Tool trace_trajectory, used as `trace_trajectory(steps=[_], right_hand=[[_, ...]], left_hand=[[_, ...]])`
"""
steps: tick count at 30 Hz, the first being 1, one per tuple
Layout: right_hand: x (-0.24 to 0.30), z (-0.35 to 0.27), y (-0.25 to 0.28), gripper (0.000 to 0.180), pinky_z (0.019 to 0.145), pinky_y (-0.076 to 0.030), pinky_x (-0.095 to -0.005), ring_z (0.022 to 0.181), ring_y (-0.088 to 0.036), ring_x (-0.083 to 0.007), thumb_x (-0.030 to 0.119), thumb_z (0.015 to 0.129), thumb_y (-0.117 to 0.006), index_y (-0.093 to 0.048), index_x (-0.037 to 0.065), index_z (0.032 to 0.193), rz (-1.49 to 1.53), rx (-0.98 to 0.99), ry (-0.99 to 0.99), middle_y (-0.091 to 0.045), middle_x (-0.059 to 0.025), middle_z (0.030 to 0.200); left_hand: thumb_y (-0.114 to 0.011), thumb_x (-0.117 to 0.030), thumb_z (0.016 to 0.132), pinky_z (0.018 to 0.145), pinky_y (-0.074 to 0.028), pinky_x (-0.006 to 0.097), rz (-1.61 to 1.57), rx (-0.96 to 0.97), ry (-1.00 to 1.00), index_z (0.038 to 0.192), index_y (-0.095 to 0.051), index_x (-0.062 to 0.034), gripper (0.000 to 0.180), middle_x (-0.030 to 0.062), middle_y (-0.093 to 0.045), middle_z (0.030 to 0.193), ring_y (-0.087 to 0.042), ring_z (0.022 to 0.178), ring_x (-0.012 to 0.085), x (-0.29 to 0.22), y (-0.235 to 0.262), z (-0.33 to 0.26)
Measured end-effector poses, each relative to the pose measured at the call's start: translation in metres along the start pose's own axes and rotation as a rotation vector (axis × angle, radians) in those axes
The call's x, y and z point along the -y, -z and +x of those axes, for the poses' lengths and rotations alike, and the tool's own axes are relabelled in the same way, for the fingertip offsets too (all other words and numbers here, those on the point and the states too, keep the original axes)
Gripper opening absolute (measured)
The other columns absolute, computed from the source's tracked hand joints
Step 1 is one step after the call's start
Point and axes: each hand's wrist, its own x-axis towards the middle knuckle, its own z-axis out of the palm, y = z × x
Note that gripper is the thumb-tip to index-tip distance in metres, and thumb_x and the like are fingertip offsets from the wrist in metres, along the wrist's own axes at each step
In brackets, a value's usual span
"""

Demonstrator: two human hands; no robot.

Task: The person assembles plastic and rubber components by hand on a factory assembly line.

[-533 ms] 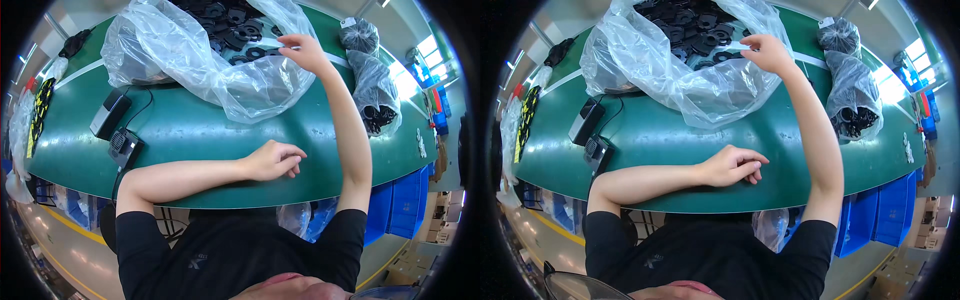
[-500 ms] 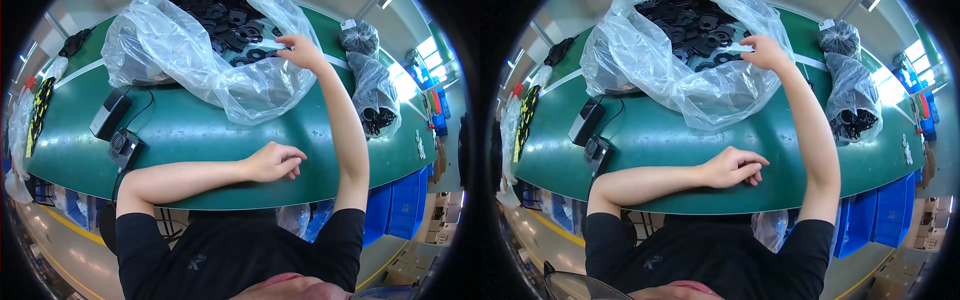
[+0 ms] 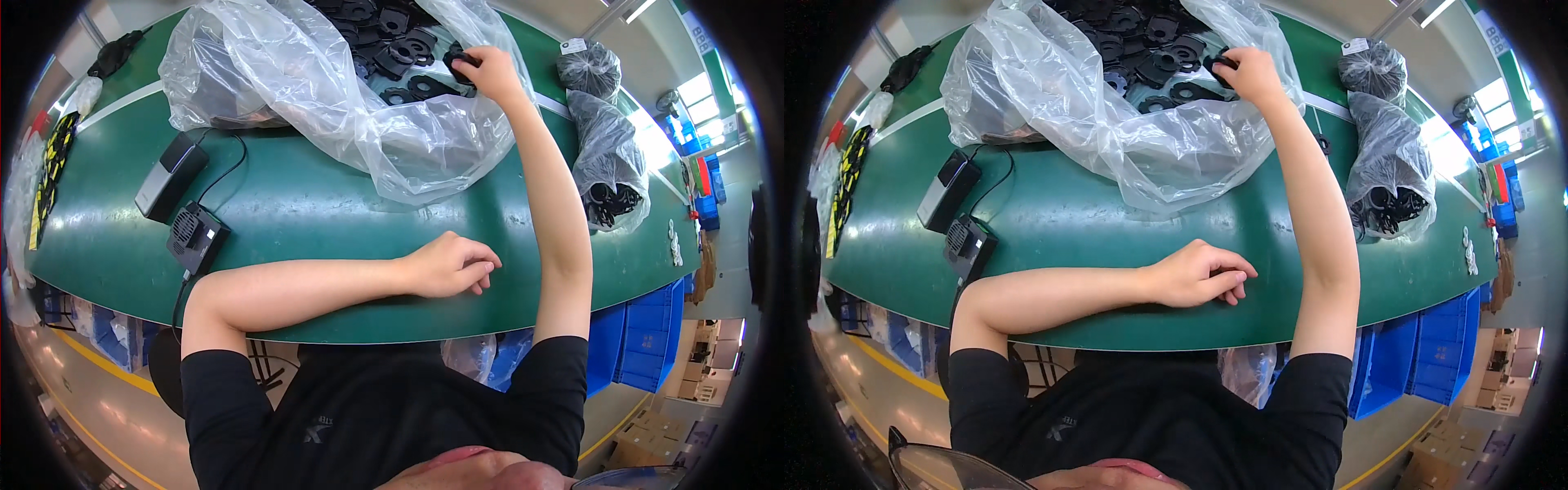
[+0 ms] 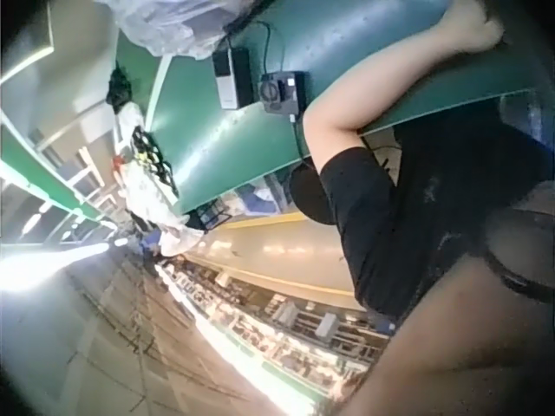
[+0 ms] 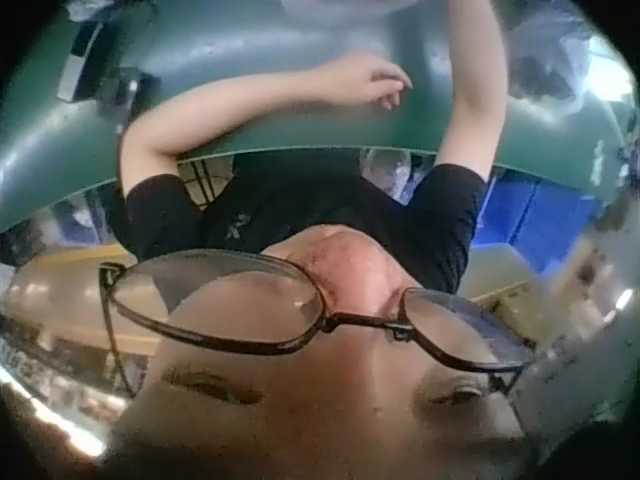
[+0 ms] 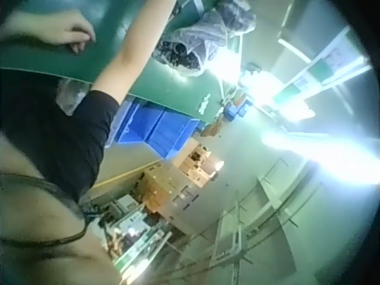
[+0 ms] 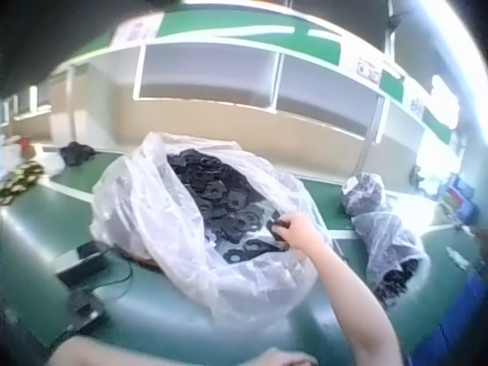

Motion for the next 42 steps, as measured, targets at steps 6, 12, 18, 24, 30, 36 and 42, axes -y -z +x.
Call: trace_trajectory(steps=[6,12,18,24,30,36,42], right_hand=[[0.037,-0.046,0.048,0.028,0.050,-0.036,-0.0235,0.052,-0.042,-0.0065,0.026,0.076,-0.069,-0.064,-0.001,0.078,0.493,-0.270,-0.078,-0.051,-0.0036,0.054],[0.074,-0.151,0.092,0.020,0.053,-0.043,-0.0303,0.056,-0.054,-0.0162,0.015,0.074,-0.068,-0.063,-0.004,0.080,0.327,-0.052,-0.096,-0.059,-0.0129,0.064],[0.109,-0.226,0.072,0.034,0.062,-0.048,-0.0387,0.072,-0.059,-0.0332,0.008,0.071,-0.066,-0.058,-0.004,0.102,0.143,0.010,-0.079,-0.058,-0.0168,0.082],[0.104,-0.224,0.089,0.039,0.064,-0.050,-0.0296,0.074,-0.062,-0.0220,0.006,0.070,-0.070,-0.059,-0.005,0.105,0.578,0.175,-0.129,-0.062,-0.0129,0.086],[-0.024,-0.192,0.093,0.022,0.067,-0.051,-0.0310,0.077,-0.064,-0.0201,0.015,0.074,-0.070,-0.068,0.000,0.090,0.191,-0.157,-0.428,-0.066,-0.0123,0.084],[-0.048,-0.190,0.064,0.021,0.078,-0.046,-0.0382,0.089,-0.057,-0.0311,0.020,0.073,-0.070,-0.069,0.004,0.087,-0.191,-0.088,-0.443,-0.058,-0.0140,0.092],[-0.049,-0.194,0.070,0.017,0.070,-0.048,-0.0351,0.078,-0.060,-0.0266,0.016,0.075,-0.067,-0.068,0.003,0.086,-0.080,-0.333,-0.294,-0.060,-0.0115,0.089]], left_hand=[[-0.045,-0.012,0.093,0.072,-0.053,0.027,-0.158,-0.045,0.085,0.110,-0.056,0.0040,0.026,0.0117,-0.065,0.089,-0.065,0.080,0.0154,0.009,-0.004,0.002],[-0.048,-0.008,0.092,0.091,-0.043,0.030,-0.387,-0.492,-0.091,0.122,-0.043,0.0062,0.034,0.0144,-0.054,0.117,-0.054,0.107,0.0200,0.013,-0.005,0.006],[-0.052,-0.011,0.091,0.093,-0.042,0.028,-0.381,-0.409,-0.158,0.123,-0.044,0.0043,0.036,0.0088,-0.054,0.115,-0.052,0.105,0.0136,0.008,-0.008,0.006],[-0.049,-0.017,0.094,0.081,-0.047,0.026,-0.407,-0.436,-0.080,0.118,-0.051,0.0001,0.029,0.0057,-0.059,0.105,-0.057,0.091,0.0106,0.011,0.004,0.007],[-0.047,-0.019,0.095,0.075,-0.051,0.029,-0.423,-0.445,0.043,0.111,-0.055,-0.0018,0.025,0.0063,-0.061,0.103,-0.060,0.087,0.0120,0.008,0.001,0.011],[-0.047,-0.020,0.095,0.071,-0.052,0.029,-0.428,-0.446,0.099,0.110,-0.054,-0.0032,0.023,0.0064,-0.061,0.101,-0.061,0.085,0.0124,0.006,0.006,0.010],[-0.046,-0.021,0.095,0.072,-0.053,0.030,-0.452,-0.436,0.160,0.110,-0.054,-0.0033,0.025,0.0073,-0.061,0.101,-0.061,0.086,0.0134,0.004,0.008,0.012]])
